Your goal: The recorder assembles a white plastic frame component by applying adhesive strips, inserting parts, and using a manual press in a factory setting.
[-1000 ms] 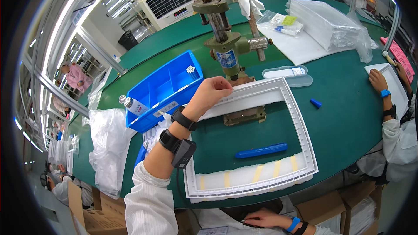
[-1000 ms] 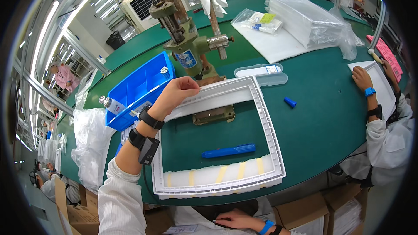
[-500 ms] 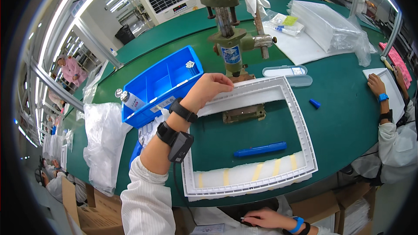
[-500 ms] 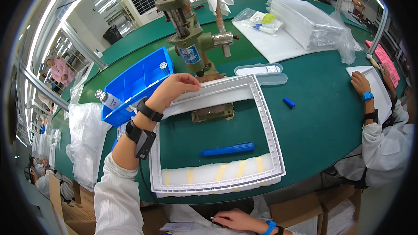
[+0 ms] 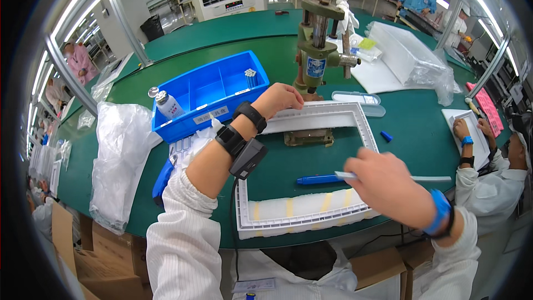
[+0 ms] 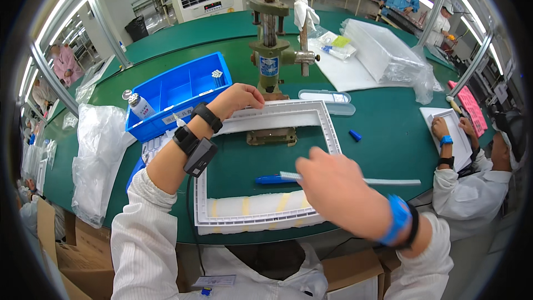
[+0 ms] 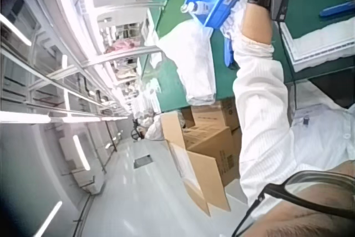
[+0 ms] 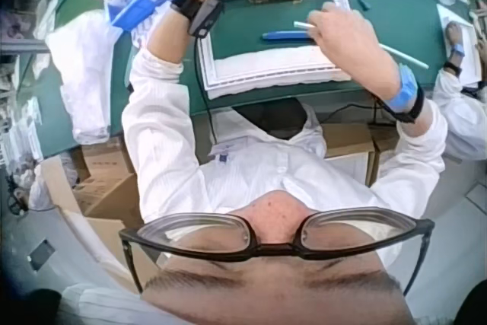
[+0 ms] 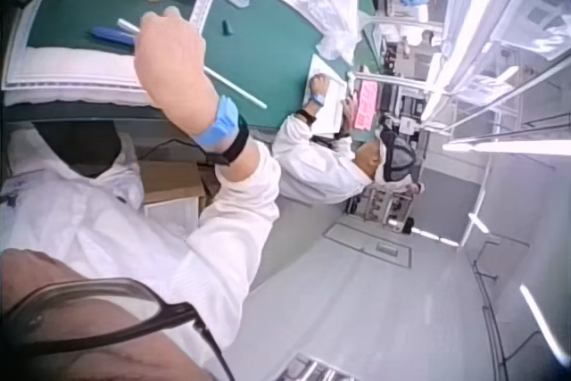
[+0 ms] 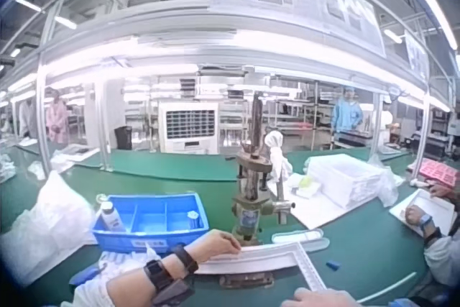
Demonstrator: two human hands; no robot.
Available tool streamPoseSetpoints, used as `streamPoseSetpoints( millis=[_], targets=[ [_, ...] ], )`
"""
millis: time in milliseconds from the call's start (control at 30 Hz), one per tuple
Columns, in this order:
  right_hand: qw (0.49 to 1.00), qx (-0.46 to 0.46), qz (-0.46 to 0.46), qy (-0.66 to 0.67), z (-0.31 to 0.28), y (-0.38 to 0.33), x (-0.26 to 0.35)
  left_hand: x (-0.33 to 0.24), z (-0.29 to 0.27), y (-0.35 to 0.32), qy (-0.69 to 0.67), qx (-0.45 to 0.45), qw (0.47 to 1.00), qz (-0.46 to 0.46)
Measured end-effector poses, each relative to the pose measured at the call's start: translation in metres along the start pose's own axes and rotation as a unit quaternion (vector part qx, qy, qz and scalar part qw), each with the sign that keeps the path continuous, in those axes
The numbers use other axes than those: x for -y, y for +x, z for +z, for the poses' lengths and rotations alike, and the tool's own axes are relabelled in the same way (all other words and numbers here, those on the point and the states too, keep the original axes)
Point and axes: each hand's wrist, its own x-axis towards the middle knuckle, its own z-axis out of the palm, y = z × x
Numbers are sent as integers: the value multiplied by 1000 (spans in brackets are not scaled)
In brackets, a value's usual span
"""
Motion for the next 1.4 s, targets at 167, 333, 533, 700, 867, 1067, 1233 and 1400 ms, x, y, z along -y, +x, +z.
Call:
streamPoseSetpoints(
  millis=[167,333,533,700,867,1067,1233,1400],
  targets=[
    [982,177,-34,-47,50,61,4,13,-6,-9,37,-29,997,65],
    [991,115,-39,-59,83,61,4,26,-19,-75,81,-243,938,235],
    [988,68,63,120,35,112,-11,61,-23,-163,89,-392,881,249],
    [937,93,170,291,40,140,-18,76,-6,-169,73,-372,870,316],
    [912,73,210,344,37,144,-13,90,3,-168,104,-364,865,328],
    [958,35,145,244,43,143,-16,91,4,-167,104,-356,870,326],
    [946,90,185,250,46,144,-11,92,5,-166,108,-356,869,327],
    [915,94,170,353,54,140,-13,92,5,-167,103,-356,871,323]
  ],
)
